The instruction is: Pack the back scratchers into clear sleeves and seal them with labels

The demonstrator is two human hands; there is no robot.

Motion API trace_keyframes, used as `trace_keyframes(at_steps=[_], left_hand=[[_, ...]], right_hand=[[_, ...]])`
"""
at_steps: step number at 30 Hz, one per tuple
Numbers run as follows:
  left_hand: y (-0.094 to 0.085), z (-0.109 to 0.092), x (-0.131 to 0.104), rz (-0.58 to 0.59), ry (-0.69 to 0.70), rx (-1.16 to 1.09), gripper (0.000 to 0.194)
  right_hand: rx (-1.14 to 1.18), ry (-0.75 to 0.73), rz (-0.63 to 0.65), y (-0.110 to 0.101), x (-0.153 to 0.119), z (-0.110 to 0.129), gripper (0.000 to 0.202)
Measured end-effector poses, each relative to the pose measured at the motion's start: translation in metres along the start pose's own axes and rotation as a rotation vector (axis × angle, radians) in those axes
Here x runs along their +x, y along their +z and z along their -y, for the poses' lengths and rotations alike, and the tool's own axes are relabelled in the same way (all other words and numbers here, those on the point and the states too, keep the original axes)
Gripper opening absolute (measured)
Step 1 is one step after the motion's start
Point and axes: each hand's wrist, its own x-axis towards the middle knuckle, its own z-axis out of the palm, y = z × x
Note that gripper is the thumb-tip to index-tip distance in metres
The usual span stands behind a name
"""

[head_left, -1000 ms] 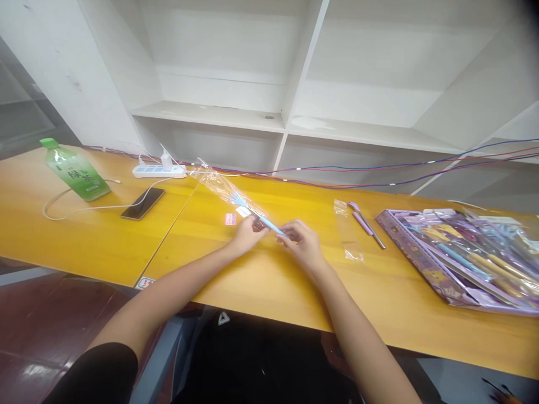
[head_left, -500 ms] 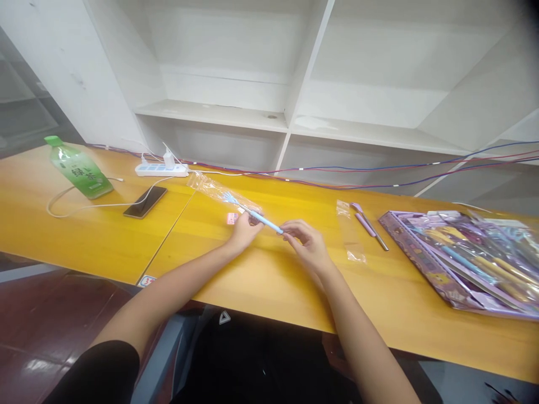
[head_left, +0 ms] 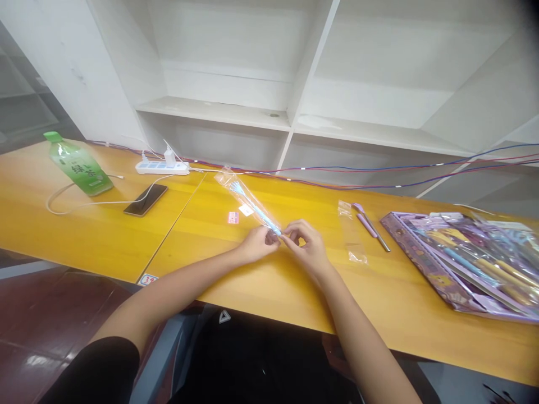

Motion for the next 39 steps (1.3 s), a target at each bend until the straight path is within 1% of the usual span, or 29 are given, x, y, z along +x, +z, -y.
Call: trace_keyframes(at_steps=[3,5,7,9,13,19,23,25,28,31,33,36,39], left_hand=[[0.001,-0.003,-0.002,0.053,0.049,-0.011,0.011],[0.003,-0.003,-0.003,0.089,0.046,-0.020,0.009],[0.006,-0.001,-0.003,0.116,-0.010,-0.047,0.011],[0.009,0.001,-0.003,0.148,-0.070,-0.130,0.015],[0.011,0.004,-0.003,0.202,-0.114,-0.337,0.027],[0.009,0.004,0.001,0.172,-0.197,-0.416,0.037],[0.010,0.004,0.002,0.157,-0.251,-0.448,0.044],[0.009,0.002,0.001,0.182,-0.252,-0.467,0.045],[0.008,-0.003,0.001,0.194,-0.240,-0.510,0.049],[0.006,-0.009,0.000,0.151,-0.306,-0.577,0.057],[0.006,-0.012,-0.001,0.127,-0.359,-0.683,0.057],[0.004,-0.014,-0.001,0.087,-0.425,-0.883,0.053],[0.002,-0.014,0.001,-0.010,-0.497,-0.968,0.043]], right_hand=[[-0.001,0.001,0.018,0.000,0.000,0.000,0.015],[-0.008,0.004,0.024,0.000,0.000,0.000,0.015],[-0.012,0.002,0.023,0.000,0.000,-0.001,0.014],[-0.014,0.002,0.031,0.000,-0.001,-0.002,0.012],[-0.012,0.043,0.071,0.002,-0.002,-0.005,0.023],[0.069,0.108,0.066,0.006,-0.006,-0.010,0.033],[0.068,0.139,0.048,0.006,-0.007,-0.014,0.038],[0.046,0.149,0.025,0.005,-0.006,-0.016,0.036],[0.022,0.163,-0.020,0.005,-0.005,-0.017,0.026],[0.016,0.165,-0.051,0.004,-0.004,-0.016,0.019],[0.004,0.152,-0.072,0.004,-0.003,-0.016,0.017],[-0.030,0.123,-0.079,0.004,-0.003,-0.018,0.017],[-0.039,0.088,-0.041,0.004,-0.003,-0.019,0.015]])
